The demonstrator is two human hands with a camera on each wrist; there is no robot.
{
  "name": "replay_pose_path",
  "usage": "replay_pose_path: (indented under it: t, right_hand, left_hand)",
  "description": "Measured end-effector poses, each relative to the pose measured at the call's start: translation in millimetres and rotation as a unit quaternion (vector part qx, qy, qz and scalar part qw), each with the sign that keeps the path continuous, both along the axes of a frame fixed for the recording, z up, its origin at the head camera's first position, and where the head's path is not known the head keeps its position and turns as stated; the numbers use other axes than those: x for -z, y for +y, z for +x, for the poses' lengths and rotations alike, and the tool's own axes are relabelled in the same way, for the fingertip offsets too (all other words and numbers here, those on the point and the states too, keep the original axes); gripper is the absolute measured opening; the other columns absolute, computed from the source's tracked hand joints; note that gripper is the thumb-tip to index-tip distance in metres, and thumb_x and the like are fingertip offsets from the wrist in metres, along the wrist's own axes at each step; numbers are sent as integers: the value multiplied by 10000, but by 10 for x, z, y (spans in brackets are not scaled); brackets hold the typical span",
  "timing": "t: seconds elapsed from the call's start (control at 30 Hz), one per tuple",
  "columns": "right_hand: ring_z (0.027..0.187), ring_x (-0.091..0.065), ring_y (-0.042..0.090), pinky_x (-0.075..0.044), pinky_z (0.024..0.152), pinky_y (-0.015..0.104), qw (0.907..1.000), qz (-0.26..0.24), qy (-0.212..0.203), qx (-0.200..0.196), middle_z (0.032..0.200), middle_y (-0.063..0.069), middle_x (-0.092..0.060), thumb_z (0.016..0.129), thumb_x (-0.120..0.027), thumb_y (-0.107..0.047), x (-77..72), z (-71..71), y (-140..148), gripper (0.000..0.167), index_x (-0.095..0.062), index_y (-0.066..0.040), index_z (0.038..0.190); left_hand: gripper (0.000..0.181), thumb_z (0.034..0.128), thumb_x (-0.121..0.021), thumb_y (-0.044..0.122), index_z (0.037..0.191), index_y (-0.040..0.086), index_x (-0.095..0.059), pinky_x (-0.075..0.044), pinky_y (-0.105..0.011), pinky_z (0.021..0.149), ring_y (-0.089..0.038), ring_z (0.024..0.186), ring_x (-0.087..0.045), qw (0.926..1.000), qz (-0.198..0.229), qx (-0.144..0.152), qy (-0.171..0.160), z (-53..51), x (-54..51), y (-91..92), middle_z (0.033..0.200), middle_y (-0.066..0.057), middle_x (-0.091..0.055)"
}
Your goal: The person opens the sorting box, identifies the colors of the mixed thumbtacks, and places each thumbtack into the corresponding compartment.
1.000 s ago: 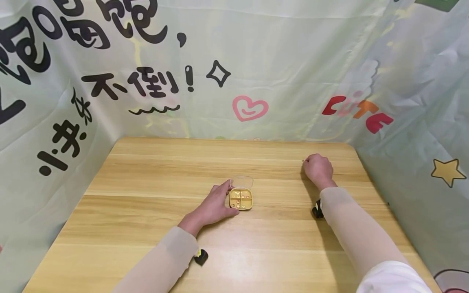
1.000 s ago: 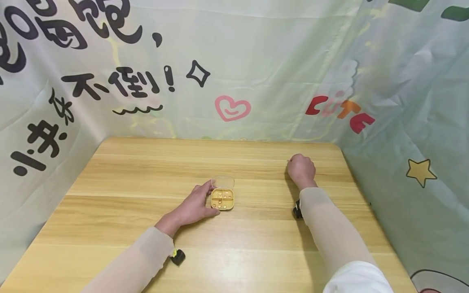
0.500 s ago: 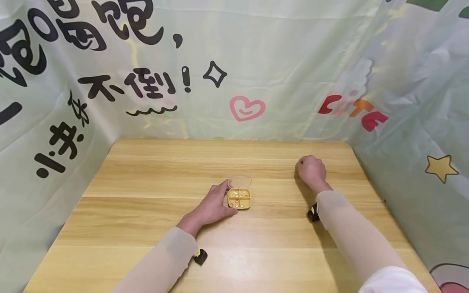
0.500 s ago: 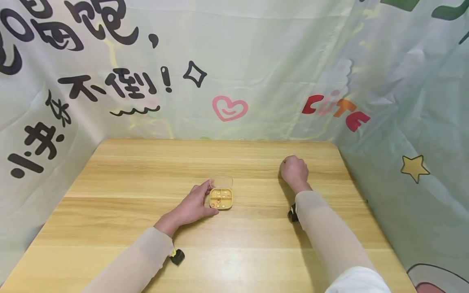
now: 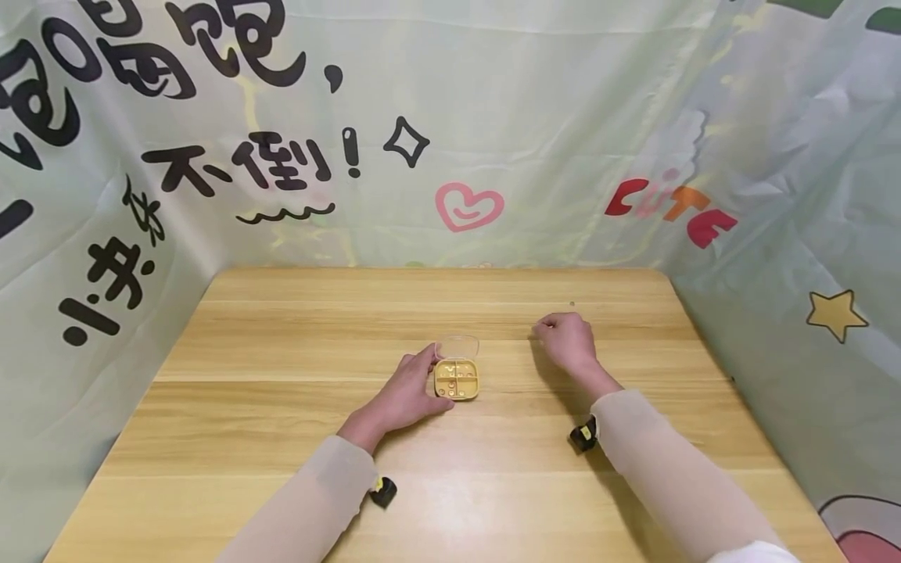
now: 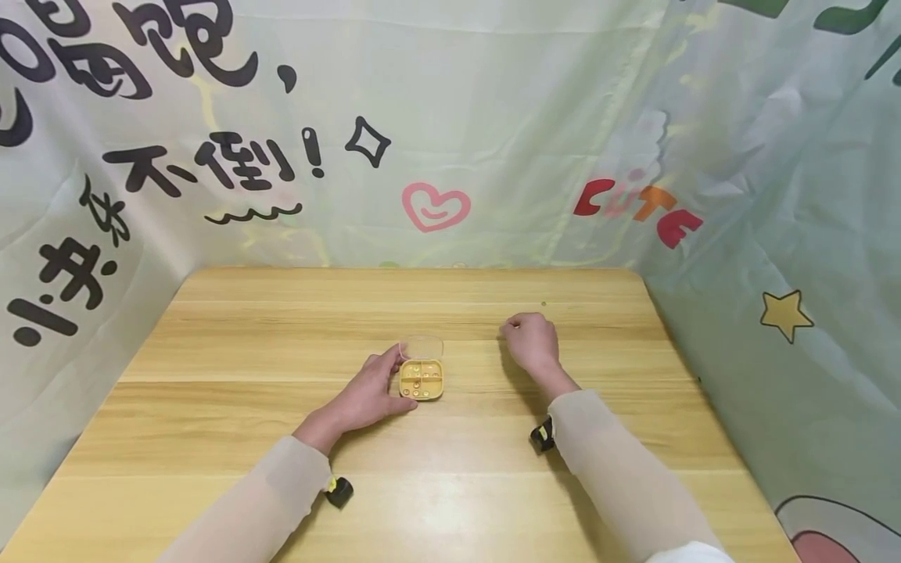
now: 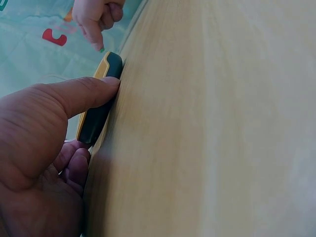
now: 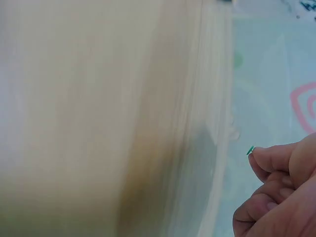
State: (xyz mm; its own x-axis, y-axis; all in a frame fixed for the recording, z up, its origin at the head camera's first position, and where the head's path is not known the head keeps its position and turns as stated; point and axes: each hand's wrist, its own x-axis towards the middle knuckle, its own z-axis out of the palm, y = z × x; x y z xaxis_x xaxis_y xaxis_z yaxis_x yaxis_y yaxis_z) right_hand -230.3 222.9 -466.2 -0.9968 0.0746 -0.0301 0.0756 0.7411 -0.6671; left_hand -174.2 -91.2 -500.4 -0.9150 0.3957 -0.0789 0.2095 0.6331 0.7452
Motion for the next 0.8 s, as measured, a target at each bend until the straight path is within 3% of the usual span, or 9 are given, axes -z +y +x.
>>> replay_pose_path:
  t: [0.23, 0.33, 0.47, 0.53, 0.6, 0.67, 0.8]
  right_hand:
    - [608, -441, 167, -401, 577, 305, 9945, -1031, -152, 109, 1114, 165, -770, 1058, -633, -236, 18, 186, -230, 261, -808, -43, 1085]
    - [787, -529, 204, -441, 678, 327, 9886, -1468, -268, 191, 1190, 156, -755, 1050, -646, -219, 48, 260, -317, 247, -805, -35, 1098]
    - [1137, -570, 267, -474, 946, 410, 9726, -2245, -496, 347, 1308, 159, -712, 1048, -652, -205, 87, 343, -416, 257, -784, -6, 1144]
    - [1213, -559, 258, -445, 1033, 406, 9613, -2644, -618, 470, 1332, 154, -695, 1047, -662, -210, 111, 377, -460, 274, -766, 9, 1174]
    - [1142, -566, 210, -453, 996, 356, 9461, -3087, -739, 644, 1282, 106, -694, 1041, -675, -210, 139, 404, -499, 289, -748, 19, 1202]
    - [883, -570, 137, -471, 807, 273, 9256, -3593, -862, 821, 1059, 41, -686, 1031, -691, -196, 166, 433, -538, 292, -734, 31, 1208]
    - [535, -341, 53, -311, 505, 201, 8784, -4564, -1052, 955, 745, -80, -478, 1026, -685, -137, 198, 497, -623, 296, -684, 88, 1219]
  left_hand:
    - [1074, 854, -898, 285, 1671, 58, -238, -418, -465, 1190, -298, 1405, -452, 10000, 7, -15, 0, -7, -1, -3, 1530, -109, -541]
    - [1072, 852, -900, 283, 1668, 56, -244, -420, -463, 1188, -298, 1397, -456, 10000, 0, -18, 17, -8, 2, -2, 1527, -111, -544]
    - [1076, 850, -901, 286, 1669, 59, -242, -418, -462, 1190, -293, 1401, -456, 10000, -7, -27, 3, -6, 3, 1, 1526, -103, -545]
    - [1079, 849, -901, 287, 1671, 63, -239, -418, -462, 1192, -290, 1407, -454, 10000, -5, -35, -16, -4, 4, 2, 1525, -95, -543]
    - [1082, 847, -901, 288, 1672, 64, -238, -419, -462, 1191, -288, 1409, -454, 10000, 5, -39, -19, -2, 6, 3, 1525, -92, -543]
    - [1083, 847, -901, 290, 1673, 66, -237, -421, -459, 1190, -286, 1407, -455, 10000, -1, -36, -13, -1, 8, 4, 1525, -90, -542]
    - [1083, 848, -901, 291, 1673, 66, -237, -421, -462, 1187, -286, 1400, -454, 10000, -3, -27, 3, 1, 8, 4, 1529, -98, -542]
